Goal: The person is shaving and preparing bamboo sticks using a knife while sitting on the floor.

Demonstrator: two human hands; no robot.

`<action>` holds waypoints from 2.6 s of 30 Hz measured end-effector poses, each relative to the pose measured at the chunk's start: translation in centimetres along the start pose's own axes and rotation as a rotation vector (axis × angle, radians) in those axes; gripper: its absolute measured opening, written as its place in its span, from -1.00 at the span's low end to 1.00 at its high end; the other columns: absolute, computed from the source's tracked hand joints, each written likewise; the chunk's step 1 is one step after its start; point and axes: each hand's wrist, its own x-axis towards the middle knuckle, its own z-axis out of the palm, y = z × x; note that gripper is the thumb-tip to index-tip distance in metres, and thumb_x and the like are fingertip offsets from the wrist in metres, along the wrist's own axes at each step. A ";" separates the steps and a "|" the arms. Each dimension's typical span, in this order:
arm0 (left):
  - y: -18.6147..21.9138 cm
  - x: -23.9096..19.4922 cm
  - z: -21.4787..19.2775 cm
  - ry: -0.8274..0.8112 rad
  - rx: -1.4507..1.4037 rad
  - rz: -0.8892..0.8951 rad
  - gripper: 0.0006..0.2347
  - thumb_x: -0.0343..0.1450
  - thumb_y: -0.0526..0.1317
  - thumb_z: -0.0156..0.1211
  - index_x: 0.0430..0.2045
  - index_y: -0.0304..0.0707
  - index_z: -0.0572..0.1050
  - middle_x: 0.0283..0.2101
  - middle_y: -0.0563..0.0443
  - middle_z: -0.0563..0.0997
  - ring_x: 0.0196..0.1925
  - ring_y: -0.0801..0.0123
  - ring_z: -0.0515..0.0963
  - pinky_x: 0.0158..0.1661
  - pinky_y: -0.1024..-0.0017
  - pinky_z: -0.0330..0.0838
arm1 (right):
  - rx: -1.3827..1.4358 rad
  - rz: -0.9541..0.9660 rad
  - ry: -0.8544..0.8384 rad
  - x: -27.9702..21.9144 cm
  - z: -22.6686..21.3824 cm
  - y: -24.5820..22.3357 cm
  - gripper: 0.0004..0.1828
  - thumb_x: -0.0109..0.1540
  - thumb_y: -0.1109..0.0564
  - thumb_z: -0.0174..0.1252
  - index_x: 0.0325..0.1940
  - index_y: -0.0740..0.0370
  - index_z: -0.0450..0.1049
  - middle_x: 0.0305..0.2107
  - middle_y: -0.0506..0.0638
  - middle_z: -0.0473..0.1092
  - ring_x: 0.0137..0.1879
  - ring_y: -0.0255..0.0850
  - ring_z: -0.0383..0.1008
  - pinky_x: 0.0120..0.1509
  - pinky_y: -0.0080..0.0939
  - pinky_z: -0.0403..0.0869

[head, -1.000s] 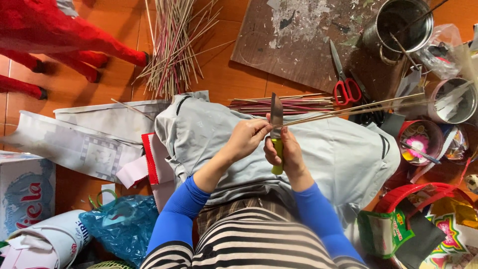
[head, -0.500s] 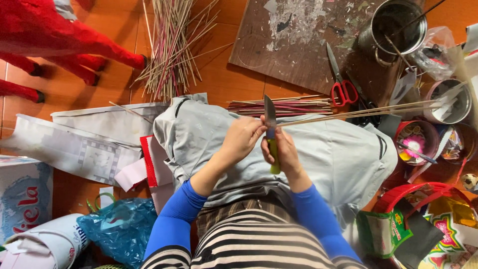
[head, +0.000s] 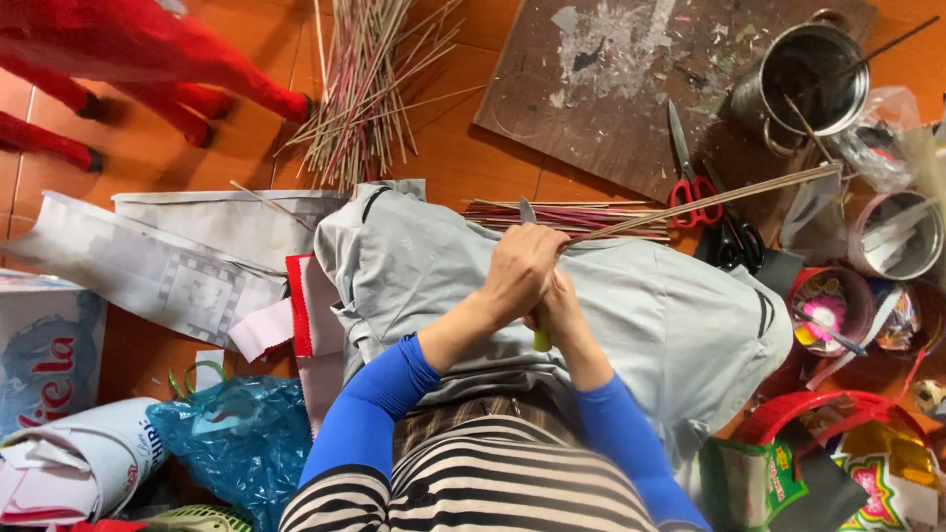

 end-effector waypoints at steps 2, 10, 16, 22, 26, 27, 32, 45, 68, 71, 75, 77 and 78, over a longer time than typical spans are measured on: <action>0.3 0.5 -0.4 0.031 -0.017 0.017 -0.81 0.34 -0.38 0.24 -0.19 -0.33 0.52 -0.21 -0.12 0.59 -0.14 0.06 0.58 -0.09 0.20 0.41 | -0.021 0.026 -0.016 -0.5 1.2 -1.0 -0.71 0.43 -0.08 -0.07 -0.15 0.17 0.33 -0.68 -0.09 0.26 -0.70 -0.31 0.22 -0.68 -0.28 0.19; 3.2 4.5 -2.4 0.090 -0.086 0.065 -0.79 0.31 -0.40 0.26 -0.19 -0.29 0.51 -0.22 -0.12 0.60 -0.14 0.04 0.58 -0.08 0.18 0.43 | -0.097 0.046 -0.100 0.0 1.2 2.2 -0.65 0.44 -0.12 -0.05 -0.07 0.23 0.35 -0.63 -0.05 0.29 -0.65 -0.30 0.26 -0.62 -0.27 0.23; -3.1 7.8 -4.0 0.263 -0.050 -0.037 -0.84 0.42 -0.42 0.17 -0.15 -0.29 0.51 -0.21 -0.10 0.55 -0.12 0.01 0.58 -0.11 0.22 0.51 | -0.178 0.320 -0.043 -0.8 0.7 1.0 -0.53 0.47 -0.24 -0.11 0.02 0.24 0.33 -0.62 0.00 0.30 -0.66 -0.26 0.26 -0.63 -0.25 0.25; -21.1 3.3 -5.3 0.351 0.417 -0.358 -0.88 0.50 -0.37 0.03 -0.25 -0.31 0.56 -0.22 -0.19 0.56 -0.18 0.00 0.59 -0.16 0.17 0.49 | -0.050 0.228 -0.016 -1.1 -0.5 -2.8 -0.43 0.42 -0.25 -0.20 0.45 -0.03 0.24 -0.62 -0.07 0.28 -0.67 -0.36 0.19 -0.63 -0.34 0.21; -24.7 3.4 -9.2 0.383 0.557 -0.568 -0.87 0.40 -0.34 0.18 -0.22 -0.34 0.58 -0.16 -0.18 0.57 -0.15 0.01 0.59 -0.13 0.13 0.49 | 0.059 0.119 -0.006 -0.8 -0.8 -4.3 -0.41 0.46 -0.21 -0.25 0.49 0.12 0.19 -0.60 -0.05 0.30 -0.65 -0.37 0.18 -0.61 -0.35 0.21; -24.2 3.8 -10.1 0.411 0.694 -0.515 -0.79 0.32 -0.30 0.26 -0.21 -0.35 0.58 -0.14 -0.19 0.57 -0.13 0.00 0.58 -0.10 0.09 0.48 | 0.073 0.091 -0.001 -0.8 -0.8 -4.6 -0.41 0.47 -0.19 -0.26 0.49 0.15 0.17 -0.60 -0.05 0.29 -0.65 -0.37 0.18 -0.61 -0.34 0.21; -25.3 2.2 -3.4 0.198 0.611 -0.350 -0.76 0.21 -0.31 0.38 -0.27 -0.33 0.62 -0.10 -0.24 0.58 -0.04 -0.07 0.54 -0.04 0.08 0.46 | 0.134 -0.020 0.081 -0.2 -3.1 -4.9 -0.41 0.51 -0.18 -0.32 0.48 0.23 0.18 -0.59 -0.05 0.29 -0.63 -0.35 0.17 -0.60 -0.31 0.21; -23.5 -3.2 10.0 -0.358 0.257 -0.295 -0.94 0.22 -0.32 0.31 -0.51 -0.25 0.62 -0.25 -0.12 0.59 -0.09 -0.01 0.52 -0.14 0.07 0.42 | 0.211 -0.094 0.205 1.0 -5.2 -4.6 -0.40 0.53 -0.18 -0.34 0.44 0.29 0.21 -0.54 -0.04 0.31 -0.57 -0.32 0.23 -0.54 -0.29 0.26; -24.5 -4.3 10.1 -0.344 0.471 -0.270 -0.93 0.34 -0.34 0.06 -0.49 -0.23 0.52 -0.34 -0.13 0.58 -0.19 -0.05 0.54 -0.23 0.05 0.42 | 0.178 -0.027 0.159 0.7 -4.1 -4.1 -0.42 0.49 -0.17 -0.23 0.43 0.26 0.25 -0.54 -0.04 0.33 -0.58 -0.37 0.24 -0.54 -0.34 0.28; -25.1 -4.6 10.3 -0.353 0.476 -0.270 -0.92 0.36 -0.33 0.06 -0.50 -0.24 0.51 -0.34 -0.15 0.58 -0.19 -0.06 0.55 -0.23 0.03 0.44 | 0.177 -0.023 0.156 0.7 -4.0 -4.1 -0.42 0.48 -0.19 -0.20 0.42 0.25 0.25 -0.54 -0.04 0.34 -0.58 -0.38 0.24 -0.54 -0.34 0.29; -25.7 -4.7 10.4 -0.403 0.486 -0.301 -0.89 0.39 -0.32 0.02 -0.46 -0.26 0.53 -0.32 -0.19 0.60 -0.18 -0.08 0.57 -0.21 0.02 0.47 | 0.164 -0.006 0.150 0.9 -3.9 -3.9 -0.41 0.47 -0.20 -0.17 0.41 0.24 0.26 -0.55 -0.05 0.34 -0.59 -0.38 0.24 -0.55 -0.34 0.28; -24.6 -4.3 9.5 -0.395 0.467 -0.288 -0.90 0.38 -0.31 0.04 -0.46 -0.25 0.54 -0.33 -0.18 0.60 -0.19 -0.08 0.57 -0.21 0.02 0.47 | 0.161 -0.003 0.143 0.8 -3.9 -3.7 -0.41 0.47 -0.20 -0.17 0.41 0.25 0.25 -0.55 -0.05 0.34 -0.59 -0.37 0.24 -0.55 -0.34 0.28; -24.1 -3.9 9.2 -0.387 0.446 -0.272 -0.90 0.38 -0.31 0.06 -0.47 -0.24 0.55 -0.34 -0.18 0.60 -0.19 -0.08 0.58 -0.22 0.02 0.48 | 0.157 -0.001 0.139 0.8 -4.0 -3.7 -0.40 0.47 -0.21 -0.17 0.42 0.26 0.24 -0.55 -0.05 0.34 -0.60 -0.37 0.24 -0.56 -0.34 0.28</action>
